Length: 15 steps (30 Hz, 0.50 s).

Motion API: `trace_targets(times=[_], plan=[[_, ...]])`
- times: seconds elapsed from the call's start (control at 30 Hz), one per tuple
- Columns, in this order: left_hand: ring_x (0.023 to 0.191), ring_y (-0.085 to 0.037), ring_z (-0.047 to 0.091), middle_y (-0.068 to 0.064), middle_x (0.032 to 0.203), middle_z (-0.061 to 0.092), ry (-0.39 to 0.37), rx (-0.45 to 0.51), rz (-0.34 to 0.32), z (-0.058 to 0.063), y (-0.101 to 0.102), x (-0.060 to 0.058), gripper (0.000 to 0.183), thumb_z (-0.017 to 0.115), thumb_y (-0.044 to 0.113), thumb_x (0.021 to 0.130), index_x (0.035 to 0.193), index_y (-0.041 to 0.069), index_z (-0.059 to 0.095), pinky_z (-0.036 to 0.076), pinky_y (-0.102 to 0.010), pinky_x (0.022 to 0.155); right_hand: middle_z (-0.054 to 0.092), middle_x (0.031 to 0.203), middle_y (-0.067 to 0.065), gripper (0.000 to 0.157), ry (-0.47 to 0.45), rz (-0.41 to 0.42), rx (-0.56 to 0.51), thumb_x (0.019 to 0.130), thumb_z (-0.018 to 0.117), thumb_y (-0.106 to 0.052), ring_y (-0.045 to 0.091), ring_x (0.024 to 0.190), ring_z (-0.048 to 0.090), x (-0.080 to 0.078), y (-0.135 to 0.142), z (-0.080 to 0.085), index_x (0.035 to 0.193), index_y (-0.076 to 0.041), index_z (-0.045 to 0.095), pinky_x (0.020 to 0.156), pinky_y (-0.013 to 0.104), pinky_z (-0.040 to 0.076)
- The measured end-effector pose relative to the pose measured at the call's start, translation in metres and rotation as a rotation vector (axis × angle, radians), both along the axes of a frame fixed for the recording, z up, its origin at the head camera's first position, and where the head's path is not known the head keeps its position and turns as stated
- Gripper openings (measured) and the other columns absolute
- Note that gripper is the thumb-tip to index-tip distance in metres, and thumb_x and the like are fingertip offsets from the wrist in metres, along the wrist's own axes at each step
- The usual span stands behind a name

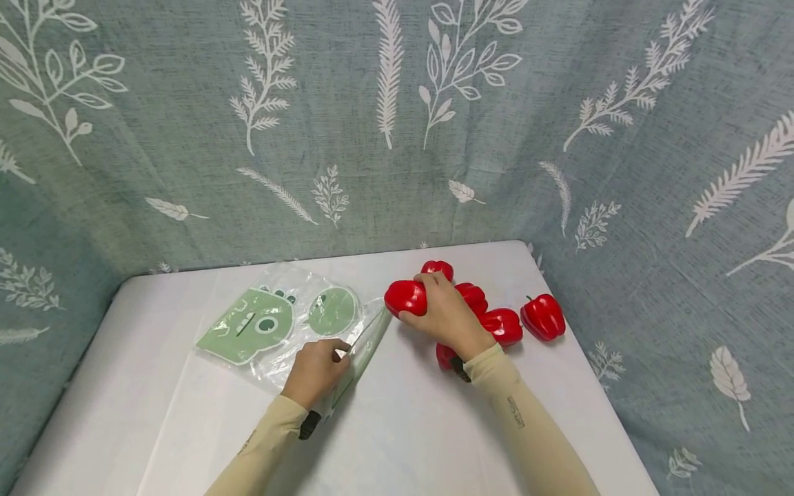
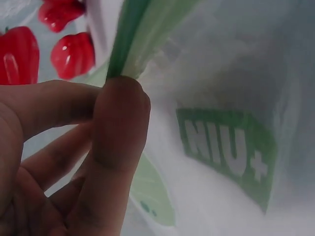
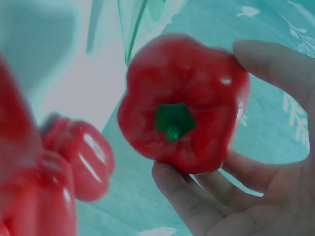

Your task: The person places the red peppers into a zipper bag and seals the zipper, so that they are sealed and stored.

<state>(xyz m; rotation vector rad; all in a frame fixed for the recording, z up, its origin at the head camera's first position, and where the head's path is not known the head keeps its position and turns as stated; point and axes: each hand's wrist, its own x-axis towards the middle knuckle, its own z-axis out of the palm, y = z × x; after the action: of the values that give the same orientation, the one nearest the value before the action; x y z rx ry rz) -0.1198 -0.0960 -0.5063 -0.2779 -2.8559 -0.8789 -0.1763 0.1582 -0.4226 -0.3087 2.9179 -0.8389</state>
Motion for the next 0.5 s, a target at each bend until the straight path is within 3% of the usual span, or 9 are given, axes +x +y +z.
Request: trace_targets(times=[0.23, 0.4, 0.5], plan=[[0.058, -0.009, 0.063, -0.003, 0.077, 0.074, -0.197, 0.105, 0.024, 0.002, -0.007, -0.004, 0.02, 0.071, 0.013, 0.084, 0.102, 0.007, 0.077, 0.054, -0.031, 0.061, 0.05, 0.139, 0.008, 0.091, -0.043, -0.068, -0.206, 0.071, 0.09, -0.038, 0.029, 0.123, 0.051, 0.016, 0.0, -0.01, 0.146, -0.015, 0.043, 0.084, 0.051, 0.058], [0.056, -0.006, 0.059, 0.0, 0.078, 0.073, -0.254, 0.146, 0.029, 0.004, -0.012, -0.005, 0.024, 0.07, 0.011, 0.083, 0.105, 0.007, 0.077, 0.052, -0.031, 0.06, 0.05, 0.142, 0.006, 0.087, -0.044, -0.13, -0.359, 0.075, 0.087, -0.041, 0.029, 0.125, 0.05, 0.022, -0.002, -0.019, 0.147, -0.02, 0.043, 0.088, 0.05, 0.057], [0.059, -0.009, 0.059, 0.001, 0.079, 0.072, -0.274, 0.138, 0.02, 0.005, -0.011, -0.004, 0.029, 0.068, 0.007, 0.08, 0.108, 0.006, 0.076, 0.051, -0.031, 0.06, 0.05, 0.143, 0.005, 0.082, -0.08, -0.19, -0.507, 0.08, 0.084, -0.043, 0.03, 0.126, 0.051, 0.027, -0.005, -0.024, 0.147, -0.021, 0.043, 0.091, 0.049, 0.056]])
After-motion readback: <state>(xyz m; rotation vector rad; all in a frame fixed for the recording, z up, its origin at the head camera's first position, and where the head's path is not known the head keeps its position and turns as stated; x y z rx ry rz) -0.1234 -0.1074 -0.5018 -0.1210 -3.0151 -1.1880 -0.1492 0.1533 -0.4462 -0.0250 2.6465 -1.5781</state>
